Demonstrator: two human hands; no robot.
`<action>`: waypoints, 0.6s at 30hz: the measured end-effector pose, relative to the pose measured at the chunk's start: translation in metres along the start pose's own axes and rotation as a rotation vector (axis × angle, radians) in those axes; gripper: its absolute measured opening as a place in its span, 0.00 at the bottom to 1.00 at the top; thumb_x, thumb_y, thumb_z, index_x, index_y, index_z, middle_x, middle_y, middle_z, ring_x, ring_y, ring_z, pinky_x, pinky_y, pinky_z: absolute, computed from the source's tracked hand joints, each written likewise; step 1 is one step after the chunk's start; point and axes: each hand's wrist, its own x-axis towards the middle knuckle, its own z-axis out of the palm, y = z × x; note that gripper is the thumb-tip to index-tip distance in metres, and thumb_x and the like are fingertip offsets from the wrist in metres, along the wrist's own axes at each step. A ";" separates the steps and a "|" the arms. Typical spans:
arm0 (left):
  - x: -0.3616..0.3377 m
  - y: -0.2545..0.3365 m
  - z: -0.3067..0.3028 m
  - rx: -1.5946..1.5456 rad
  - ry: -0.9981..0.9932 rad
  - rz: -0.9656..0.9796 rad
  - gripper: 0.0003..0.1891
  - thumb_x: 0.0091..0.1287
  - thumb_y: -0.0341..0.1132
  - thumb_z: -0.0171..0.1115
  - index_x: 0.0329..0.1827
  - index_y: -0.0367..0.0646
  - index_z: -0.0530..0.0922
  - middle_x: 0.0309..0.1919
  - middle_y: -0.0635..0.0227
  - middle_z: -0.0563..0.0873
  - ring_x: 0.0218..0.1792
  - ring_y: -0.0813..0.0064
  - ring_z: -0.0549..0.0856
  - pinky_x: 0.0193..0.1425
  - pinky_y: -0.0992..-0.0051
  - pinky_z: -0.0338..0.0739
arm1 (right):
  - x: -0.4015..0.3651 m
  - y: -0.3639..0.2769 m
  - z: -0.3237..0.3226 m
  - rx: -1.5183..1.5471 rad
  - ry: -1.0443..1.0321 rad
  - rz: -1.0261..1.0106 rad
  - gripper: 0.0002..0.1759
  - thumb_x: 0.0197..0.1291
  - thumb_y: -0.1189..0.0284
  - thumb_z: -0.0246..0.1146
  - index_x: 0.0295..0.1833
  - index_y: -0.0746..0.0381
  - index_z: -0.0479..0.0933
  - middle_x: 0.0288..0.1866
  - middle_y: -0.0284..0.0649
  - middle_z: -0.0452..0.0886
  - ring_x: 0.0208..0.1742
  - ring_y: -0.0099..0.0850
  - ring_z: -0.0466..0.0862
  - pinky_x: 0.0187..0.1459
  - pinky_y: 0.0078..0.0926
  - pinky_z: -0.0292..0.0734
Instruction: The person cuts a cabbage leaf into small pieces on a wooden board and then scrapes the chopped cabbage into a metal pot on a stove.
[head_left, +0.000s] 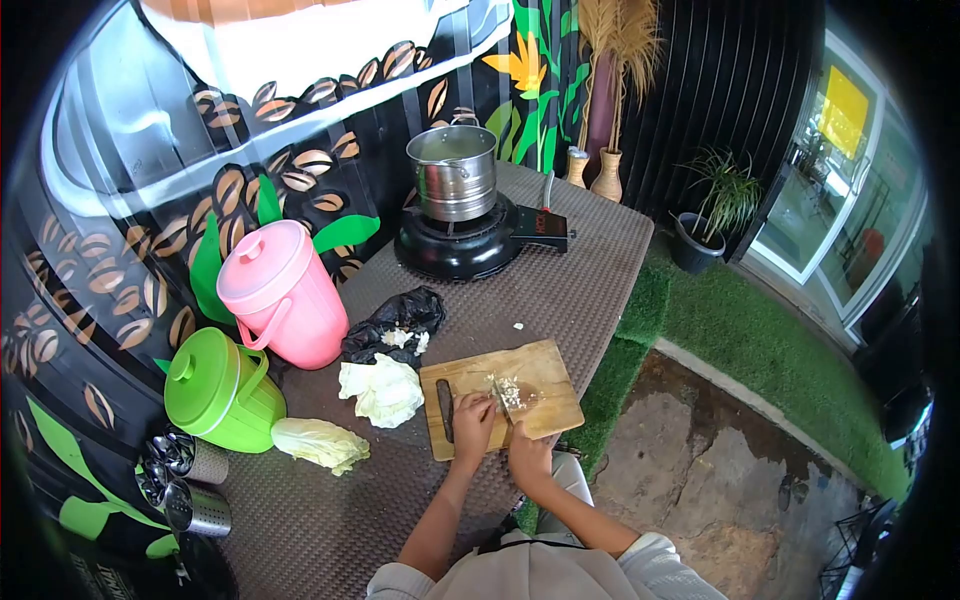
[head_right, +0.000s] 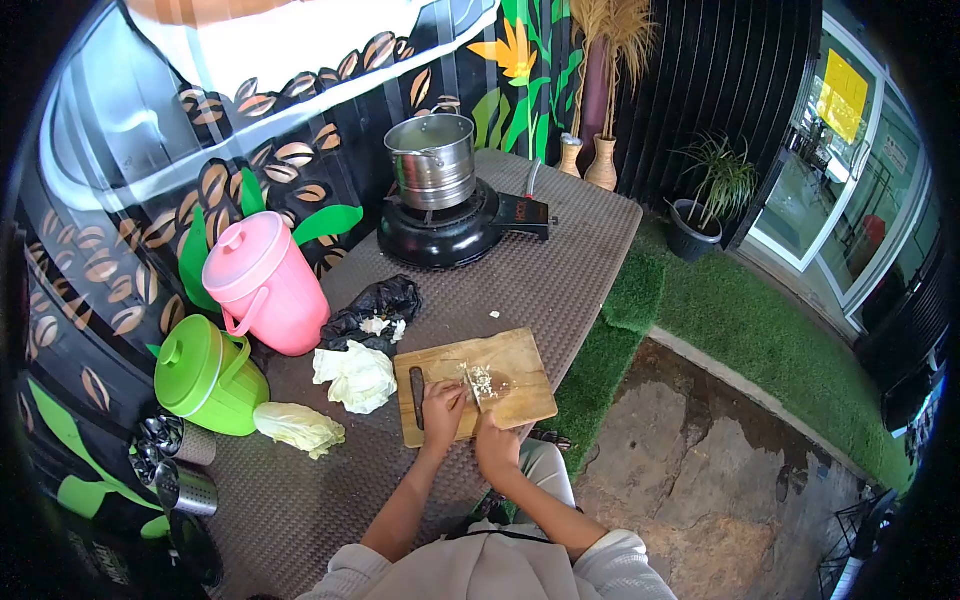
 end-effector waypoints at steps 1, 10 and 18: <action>0.001 0.000 0.000 -0.007 -0.001 -0.001 0.07 0.58 0.27 0.67 0.38 0.41 0.87 0.41 0.61 0.85 0.48 0.60 0.79 0.53 0.66 0.74 | 0.000 0.001 0.005 -0.037 0.075 -0.003 0.14 0.59 0.71 0.57 0.47 0.66 0.67 0.27 0.48 0.84 0.28 0.44 0.87 0.32 0.42 0.82; -0.001 0.003 -0.002 -0.025 -0.006 -0.013 0.06 0.58 0.28 0.67 0.38 0.40 0.87 0.40 0.60 0.85 0.47 0.60 0.79 0.53 0.66 0.74 | 0.016 0.016 -0.021 -0.049 -0.046 -0.224 0.13 0.62 0.71 0.54 0.48 0.67 0.66 0.23 0.46 0.83 0.27 0.43 0.87 0.29 0.39 0.82; -0.001 0.003 -0.002 -0.032 0.003 0.000 0.06 0.57 0.28 0.68 0.37 0.39 0.87 0.40 0.60 0.86 0.46 0.59 0.79 0.53 0.66 0.74 | 0.031 0.013 -0.001 0.071 0.032 -0.058 0.13 0.63 0.71 0.52 0.50 0.66 0.66 0.24 0.45 0.83 0.27 0.45 0.87 0.28 0.40 0.82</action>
